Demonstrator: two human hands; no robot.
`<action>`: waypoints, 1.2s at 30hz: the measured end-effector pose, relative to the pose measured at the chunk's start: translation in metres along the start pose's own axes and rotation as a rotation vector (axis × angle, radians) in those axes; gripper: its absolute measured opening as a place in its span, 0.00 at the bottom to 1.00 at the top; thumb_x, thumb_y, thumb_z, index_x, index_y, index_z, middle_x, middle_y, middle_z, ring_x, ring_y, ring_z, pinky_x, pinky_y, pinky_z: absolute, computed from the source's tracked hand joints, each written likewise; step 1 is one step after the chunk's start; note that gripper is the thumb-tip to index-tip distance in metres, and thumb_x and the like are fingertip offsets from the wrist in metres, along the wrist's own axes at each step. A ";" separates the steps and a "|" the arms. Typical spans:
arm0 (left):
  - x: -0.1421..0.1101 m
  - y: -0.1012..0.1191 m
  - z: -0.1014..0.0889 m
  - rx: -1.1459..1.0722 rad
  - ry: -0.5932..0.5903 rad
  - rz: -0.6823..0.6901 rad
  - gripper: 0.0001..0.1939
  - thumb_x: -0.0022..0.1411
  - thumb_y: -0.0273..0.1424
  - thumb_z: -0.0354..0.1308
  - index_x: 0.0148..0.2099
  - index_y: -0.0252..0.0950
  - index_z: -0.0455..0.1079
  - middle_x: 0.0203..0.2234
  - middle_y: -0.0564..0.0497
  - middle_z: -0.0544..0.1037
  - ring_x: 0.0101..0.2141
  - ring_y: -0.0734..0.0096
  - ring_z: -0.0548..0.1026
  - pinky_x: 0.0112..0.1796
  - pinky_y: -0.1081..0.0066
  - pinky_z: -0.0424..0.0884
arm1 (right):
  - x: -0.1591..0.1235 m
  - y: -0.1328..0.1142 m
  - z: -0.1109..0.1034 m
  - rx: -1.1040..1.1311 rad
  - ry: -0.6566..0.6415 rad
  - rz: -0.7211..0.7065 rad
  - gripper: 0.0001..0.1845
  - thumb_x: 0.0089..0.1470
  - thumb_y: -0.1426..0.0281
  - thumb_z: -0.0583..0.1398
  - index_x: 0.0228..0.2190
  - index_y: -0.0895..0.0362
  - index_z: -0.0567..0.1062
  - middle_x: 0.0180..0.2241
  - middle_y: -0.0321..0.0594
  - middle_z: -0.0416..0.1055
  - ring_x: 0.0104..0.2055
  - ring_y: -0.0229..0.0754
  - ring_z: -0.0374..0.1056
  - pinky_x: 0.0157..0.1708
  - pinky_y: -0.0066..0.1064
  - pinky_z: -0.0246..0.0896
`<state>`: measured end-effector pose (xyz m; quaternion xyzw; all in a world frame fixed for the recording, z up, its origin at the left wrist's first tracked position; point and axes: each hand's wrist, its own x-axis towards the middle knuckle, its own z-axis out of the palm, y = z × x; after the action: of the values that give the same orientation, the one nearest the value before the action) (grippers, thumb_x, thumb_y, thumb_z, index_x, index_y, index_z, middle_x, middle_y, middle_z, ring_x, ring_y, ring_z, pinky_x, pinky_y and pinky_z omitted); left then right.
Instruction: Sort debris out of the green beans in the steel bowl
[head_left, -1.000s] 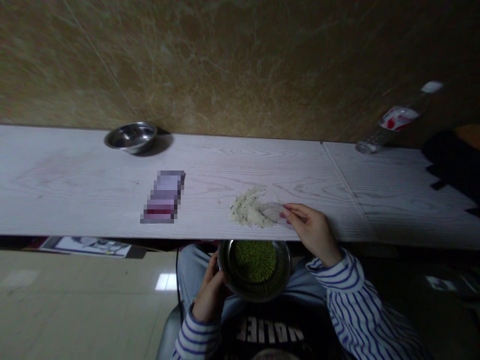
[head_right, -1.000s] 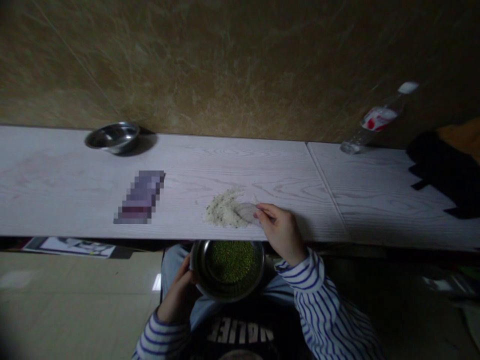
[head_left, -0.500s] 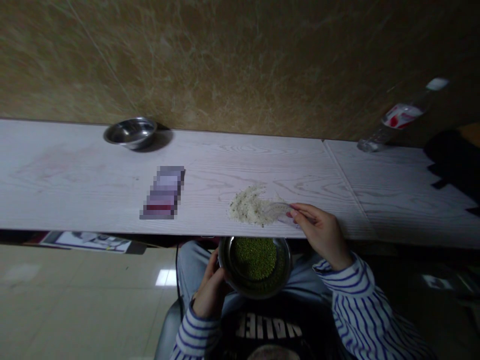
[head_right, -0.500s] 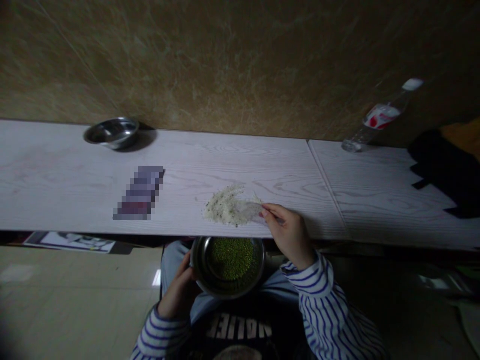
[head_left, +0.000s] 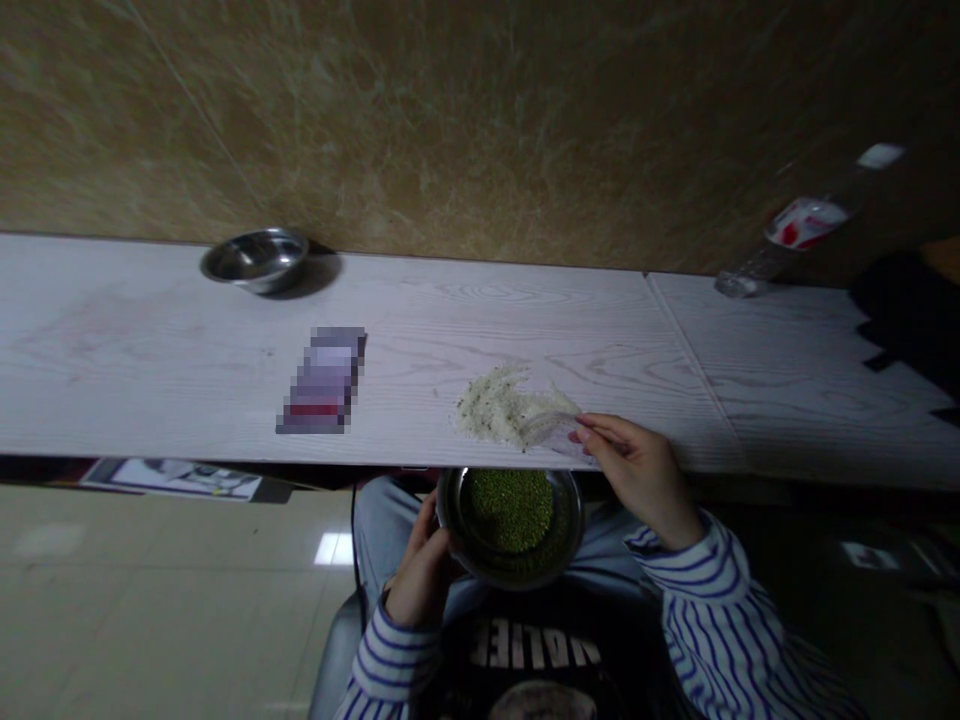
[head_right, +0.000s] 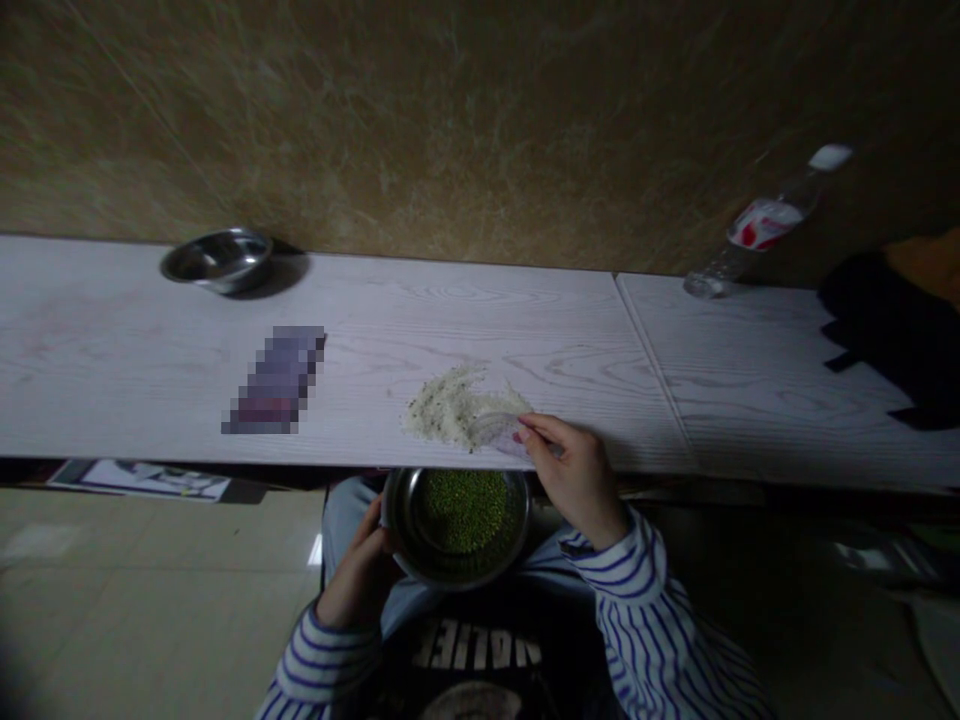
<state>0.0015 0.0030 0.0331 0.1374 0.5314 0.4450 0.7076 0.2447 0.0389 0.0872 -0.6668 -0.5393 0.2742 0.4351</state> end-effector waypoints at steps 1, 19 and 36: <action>0.000 0.000 0.000 0.003 0.001 -0.002 0.32 0.41 0.25 0.60 0.53 0.39 0.68 0.33 0.52 0.77 0.28 0.66 0.72 0.23 0.70 0.69 | 0.000 0.000 -0.001 -0.005 0.007 0.003 0.17 0.54 0.59 0.61 0.38 0.57 0.81 0.33 0.46 0.81 0.36 0.49 0.79 0.41 0.42 0.74; 0.000 0.000 0.001 0.022 0.011 -0.016 0.33 0.41 0.26 0.61 0.54 0.39 0.68 0.36 0.49 0.76 0.30 0.63 0.72 0.25 0.67 0.70 | -0.016 0.005 -0.009 -0.062 -0.026 -0.016 0.14 0.54 0.61 0.62 0.37 0.56 0.82 0.36 0.45 0.82 0.37 0.47 0.78 0.41 0.39 0.74; 0.002 -0.003 -0.004 0.010 0.009 -0.036 0.38 0.41 0.27 0.61 0.58 0.38 0.64 0.29 0.51 0.77 0.27 0.64 0.71 0.25 0.67 0.69 | -0.016 0.003 -0.008 -0.054 0.018 -0.023 0.16 0.54 0.58 0.62 0.36 0.56 0.82 0.35 0.45 0.82 0.36 0.48 0.79 0.39 0.39 0.75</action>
<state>-0.0003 0.0018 0.0287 0.1294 0.5390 0.4302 0.7125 0.2487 0.0214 0.0868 -0.6744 -0.5503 0.2484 0.4251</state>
